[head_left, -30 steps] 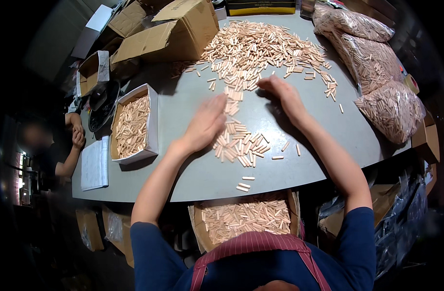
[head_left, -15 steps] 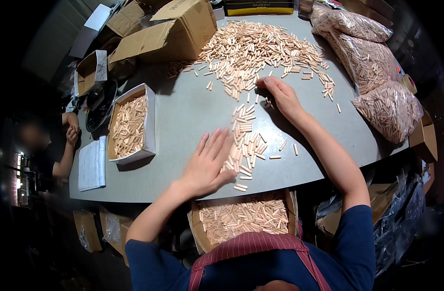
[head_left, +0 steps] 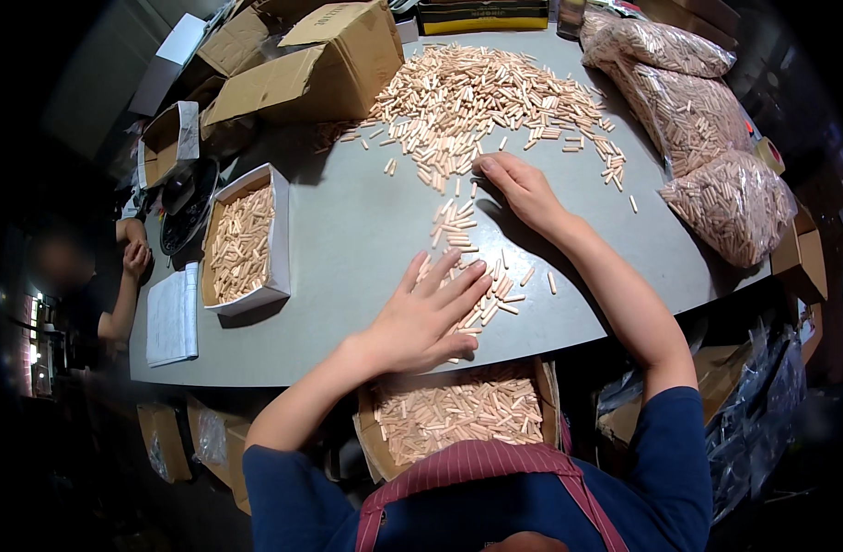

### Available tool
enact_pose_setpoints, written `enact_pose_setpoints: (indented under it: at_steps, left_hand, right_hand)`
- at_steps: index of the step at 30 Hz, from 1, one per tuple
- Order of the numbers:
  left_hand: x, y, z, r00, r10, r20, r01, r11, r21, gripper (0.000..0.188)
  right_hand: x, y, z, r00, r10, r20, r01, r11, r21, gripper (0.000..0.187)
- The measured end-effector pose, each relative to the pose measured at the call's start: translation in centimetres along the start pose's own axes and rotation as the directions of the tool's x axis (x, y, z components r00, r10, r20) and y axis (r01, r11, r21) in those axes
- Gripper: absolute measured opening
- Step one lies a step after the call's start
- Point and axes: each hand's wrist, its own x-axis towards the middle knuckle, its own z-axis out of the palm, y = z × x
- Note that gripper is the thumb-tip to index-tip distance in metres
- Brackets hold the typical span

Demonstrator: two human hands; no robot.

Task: The person sorts small wooden sticks on a table, moving them from a large pile into a cardboard box. They use both hands to gather and transfer the sticks, occasionally picking up individual pieces to inspect them before placing them in the box.

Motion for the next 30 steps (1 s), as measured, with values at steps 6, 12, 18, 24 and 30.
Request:
enact_pose_setpoints:
  at_steps: [6, 12, 18, 24, 30]
  left_hand:
    - [-2.9, 0.1, 0.3, 0.997, -0.071, -0.040, 0.070, 0.997, -0.019, 0.087]
    - [-5.7, -0.5, 0.4, 0.924, -0.303, -0.235, 0.253, 0.942, -0.221, 0.078]
    - [-2.6, 0.7, -0.8, 0.881, -0.109, -0.460, 0.028, 0.983, -0.179, 0.038]
    - [1.9, 1.0, -0.2, 0.883, 0.022, -0.469, -0.058, 0.996, -0.062, 0.014]
    - [1.3, 1.7, -1.4, 0.935, -0.016, -0.355, 0.029, 0.999, 0.031, 0.015]
  right_hand:
    - [-0.2, -0.5, 0.4, 0.999, -0.035, -0.018, 0.033, 0.996, -0.080, 0.041]
    - [-0.2, -1.5, 0.9, 0.993, -0.110, 0.050, 0.115, 0.985, -0.130, 0.038]
    - [-0.8, -1.2, 1.2, 0.969, -0.191, 0.157, 0.230, 0.927, -0.295, 0.035]
    - [-1.1, -1.4, 0.4, 0.960, -0.158, 0.231, 0.228, 0.920, -0.319, 0.035]
    - [-1.1, -1.6, 0.1, 0.945, -0.166, 0.283, 0.262, 0.900, -0.348, 0.037]
